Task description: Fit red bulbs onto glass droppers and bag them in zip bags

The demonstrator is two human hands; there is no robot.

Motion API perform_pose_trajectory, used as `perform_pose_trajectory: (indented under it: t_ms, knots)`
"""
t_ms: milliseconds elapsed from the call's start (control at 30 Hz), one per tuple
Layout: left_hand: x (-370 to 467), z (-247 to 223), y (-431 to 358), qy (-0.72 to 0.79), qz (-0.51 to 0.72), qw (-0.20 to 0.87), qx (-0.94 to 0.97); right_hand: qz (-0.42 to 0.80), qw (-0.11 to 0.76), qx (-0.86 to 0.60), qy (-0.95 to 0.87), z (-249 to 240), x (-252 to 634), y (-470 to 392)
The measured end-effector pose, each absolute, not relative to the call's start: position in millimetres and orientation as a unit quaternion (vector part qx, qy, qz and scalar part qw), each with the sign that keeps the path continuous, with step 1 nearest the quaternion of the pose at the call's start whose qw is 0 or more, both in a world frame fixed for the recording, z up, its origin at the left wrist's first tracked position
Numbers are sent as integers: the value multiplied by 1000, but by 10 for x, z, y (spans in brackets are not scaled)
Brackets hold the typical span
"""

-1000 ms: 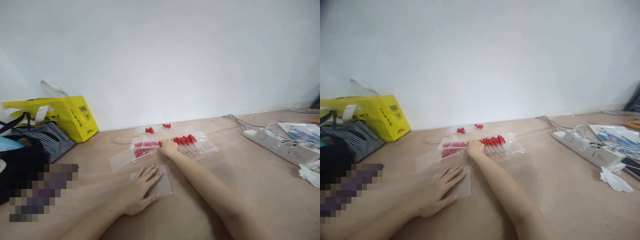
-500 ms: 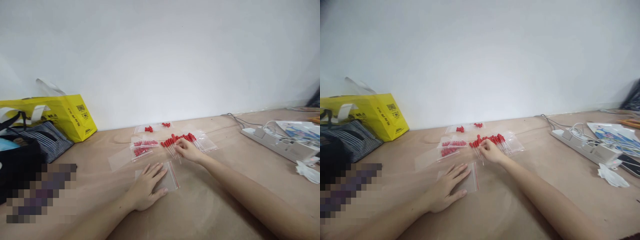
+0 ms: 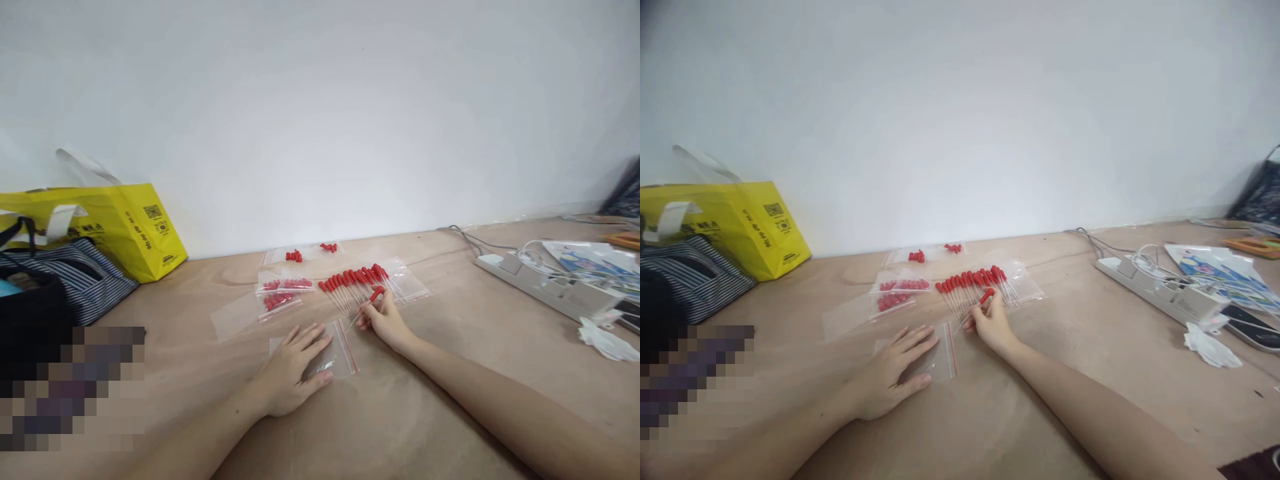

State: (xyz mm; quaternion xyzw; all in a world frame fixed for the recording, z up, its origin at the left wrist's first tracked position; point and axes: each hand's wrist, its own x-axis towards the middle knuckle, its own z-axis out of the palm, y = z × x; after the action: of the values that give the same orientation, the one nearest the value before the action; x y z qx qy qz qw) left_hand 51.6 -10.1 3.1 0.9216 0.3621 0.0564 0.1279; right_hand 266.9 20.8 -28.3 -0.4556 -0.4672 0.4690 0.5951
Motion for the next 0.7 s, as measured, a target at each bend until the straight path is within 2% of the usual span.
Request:
perform_pose_trajectory:
  t_ms: [167, 467, 700]
  knots:
    - [510, 14, -105, 360, 76, 133, 920, 478, 595, -456, -459, -299, 2675, 202]
    - [515, 14, -124, 384, 78, 132, 910, 597, 542, -400, -436, -281, 2771, 220]
    - [526, 20, -127, 385, 85, 136, 909, 584, 554, -412, -428, -268, 2807, 217]
